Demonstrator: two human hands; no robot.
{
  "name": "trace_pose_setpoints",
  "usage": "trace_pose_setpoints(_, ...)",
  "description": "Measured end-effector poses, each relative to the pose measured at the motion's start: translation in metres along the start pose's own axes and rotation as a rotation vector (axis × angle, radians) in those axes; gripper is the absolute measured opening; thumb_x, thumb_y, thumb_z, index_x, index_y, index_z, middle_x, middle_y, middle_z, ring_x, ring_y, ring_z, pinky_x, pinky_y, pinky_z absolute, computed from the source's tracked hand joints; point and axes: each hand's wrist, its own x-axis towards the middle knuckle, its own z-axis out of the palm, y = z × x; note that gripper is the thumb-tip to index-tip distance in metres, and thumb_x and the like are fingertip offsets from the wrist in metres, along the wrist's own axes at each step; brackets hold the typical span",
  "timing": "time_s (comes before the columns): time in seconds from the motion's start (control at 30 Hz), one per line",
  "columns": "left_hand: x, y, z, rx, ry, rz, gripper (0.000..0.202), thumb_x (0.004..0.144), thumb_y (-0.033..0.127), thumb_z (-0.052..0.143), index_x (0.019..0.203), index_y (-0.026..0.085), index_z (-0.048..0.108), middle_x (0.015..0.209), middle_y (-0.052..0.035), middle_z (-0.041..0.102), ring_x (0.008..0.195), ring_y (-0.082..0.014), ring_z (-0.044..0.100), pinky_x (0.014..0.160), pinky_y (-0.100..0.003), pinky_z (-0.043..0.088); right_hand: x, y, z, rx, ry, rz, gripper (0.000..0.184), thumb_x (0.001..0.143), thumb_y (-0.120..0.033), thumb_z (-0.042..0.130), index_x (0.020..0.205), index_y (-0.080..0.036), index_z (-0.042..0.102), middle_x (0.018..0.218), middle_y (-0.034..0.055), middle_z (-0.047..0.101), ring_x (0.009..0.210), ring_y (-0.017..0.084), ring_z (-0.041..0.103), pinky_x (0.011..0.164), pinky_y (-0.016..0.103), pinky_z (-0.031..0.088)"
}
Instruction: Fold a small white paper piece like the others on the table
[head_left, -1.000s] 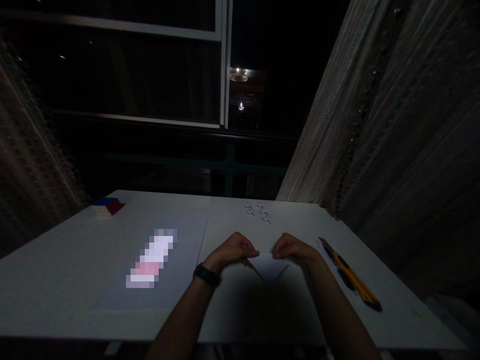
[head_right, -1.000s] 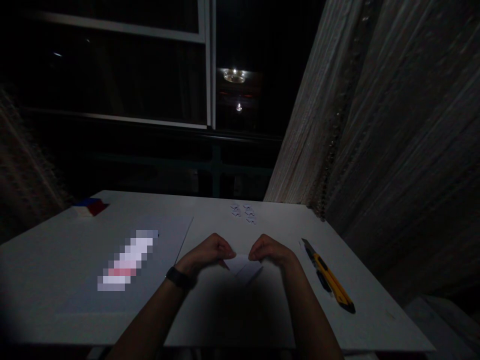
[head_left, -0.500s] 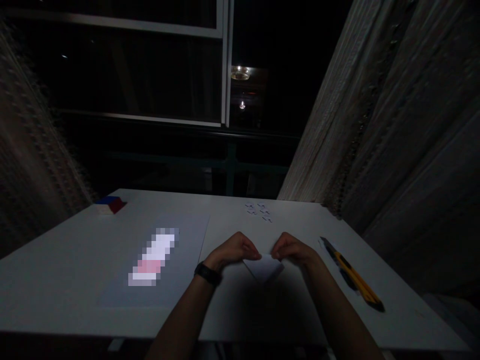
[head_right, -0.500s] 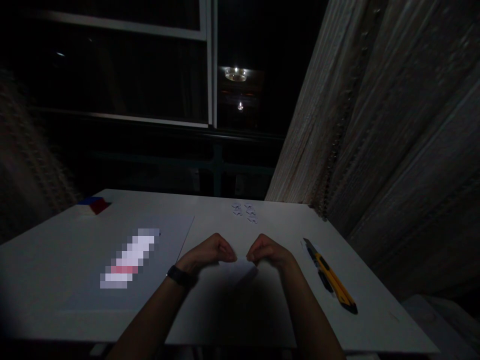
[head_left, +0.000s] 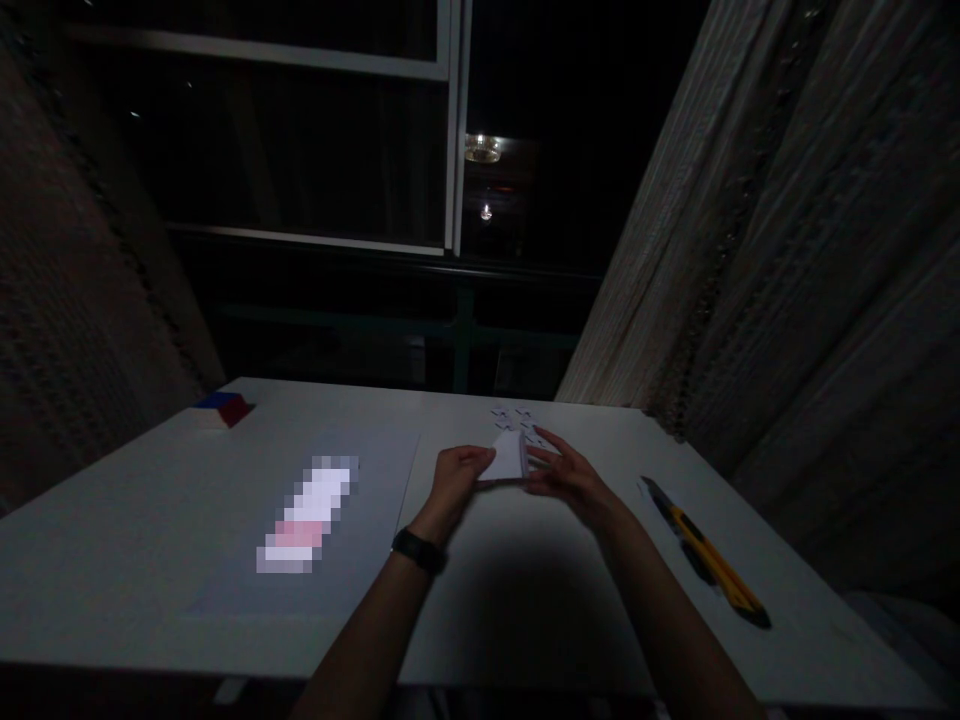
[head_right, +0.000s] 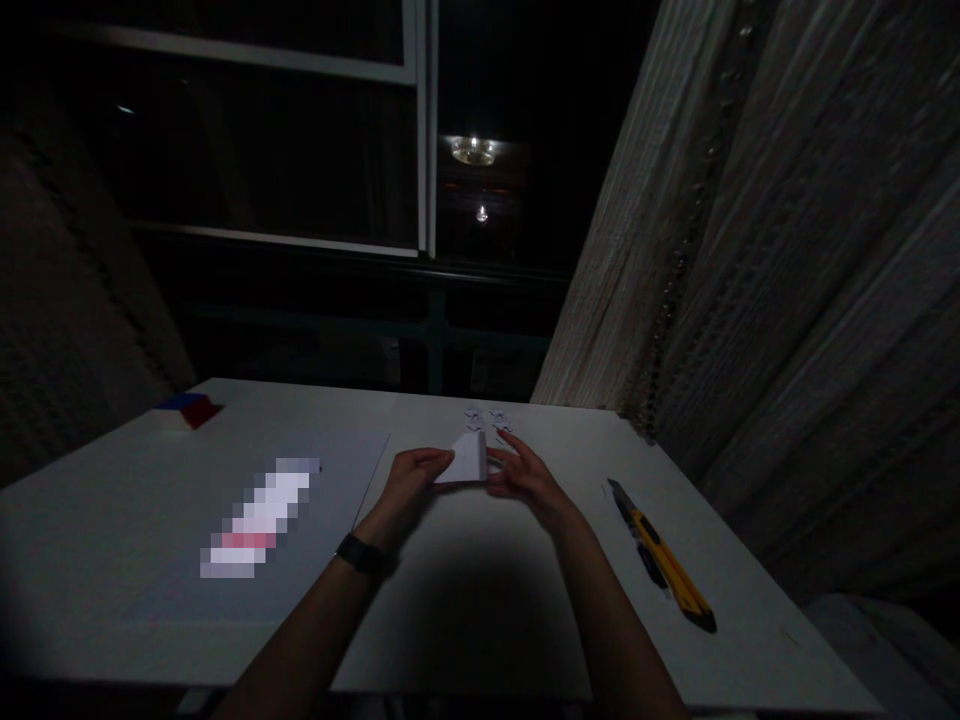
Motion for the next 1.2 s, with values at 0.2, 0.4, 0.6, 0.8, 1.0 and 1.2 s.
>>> trace_pose_setpoints(0.2,0.001,-0.009,0.006,-0.173,-0.004,-0.015,0.035,0.058,0.028,0.073,0.082,0.007,0.061,0.079,-0.0109,0.066,0.07,-0.0185,0.062,0.064,-0.032,0.053,0.015,0.03,0.034,-0.198,0.263,-0.241,0.072,0.06,-0.034,0.071,0.124,-0.023,0.039,0.117,0.01,0.052,0.096,0.023,0.056,0.074,0.033,0.049)
trace_pose_setpoints(0.4,-0.001,-0.011,0.007,0.043,-0.108,-0.087,0.038,0.055,0.024,0.074,0.087,0.007,0.062,0.065,-0.008,0.066,0.054,-0.0151,0.06,0.05,-0.024,0.047,0.015,0.032,0.025,-0.235,0.546,-0.191,0.04,0.068,-0.051,0.058,0.078,-0.012,0.059,0.064,0.0054,0.061,0.055,0.018,0.055,0.048,0.028,0.044)
trace_pose_setpoints(0.6,-0.002,-0.009,0.007,0.027,-0.196,-0.034,0.048,0.054,0.024,0.075,0.097,0.009,0.06,0.08,-0.0104,0.067,0.064,-0.0155,0.062,0.058,-0.025,0.046,0.015,0.032,0.024,-0.166,0.391,-0.106,0.036,0.06,-0.047,0.067,0.065,-0.013,0.058,0.055,0.0009,0.056,0.047,0.012,0.048,0.045,0.024,0.038)
trace_pose_setpoints(0.8,0.003,-0.013,0.005,0.086,-0.013,0.06,0.035,0.053,0.024,0.074,0.083,0.008,0.065,0.069,-0.0076,0.066,0.064,-0.016,0.061,0.059,-0.024,0.046,0.012,0.027,0.032,-0.129,0.291,-0.011,0.04,0.061,-0.053,0.064,0.063,-0.014,0.059,0.052,0.0008,0.057,0.045,0.013,0.05,0.046,0.025,0.041)
trace_pose_setpoints(1.0,0.004,-0.011,0.004,0.034,0.031,0.073,0.039,0.056,0.023,0.072,0.091,0.01,0.063,0.071,-0.0073,0.067,0.063,-0.0151,0.061,0.059,-0.024,0.047,0.016,0.028,0.028,-0.099,0.329,-0.011,0.039,0.059,-0.054,0.065,0.06,-0.016,0.056,0.049,-0.0003,0.055,0.041,0.012,0.049,0.042,0.026,0.042)
trace_pose_setpoints(1.2,0.0,-0.012,0.006,0.054,-0.068,-0.034,0.031,0.056,0.026,0.073,0.078,0.007,0.063,0.067,-0.0092,0.067,0.055,-0.0155,0.06,0.051,-0.024,0.046,0.015,0.028,0.027,-0.089,0.36,-0.083,0.037,0.065,-0.052,0.062,0.061,-0.016,0.058,0.052,0.0012,0.058,0.045,0.014,0.053,0.046,0.027,0.046)
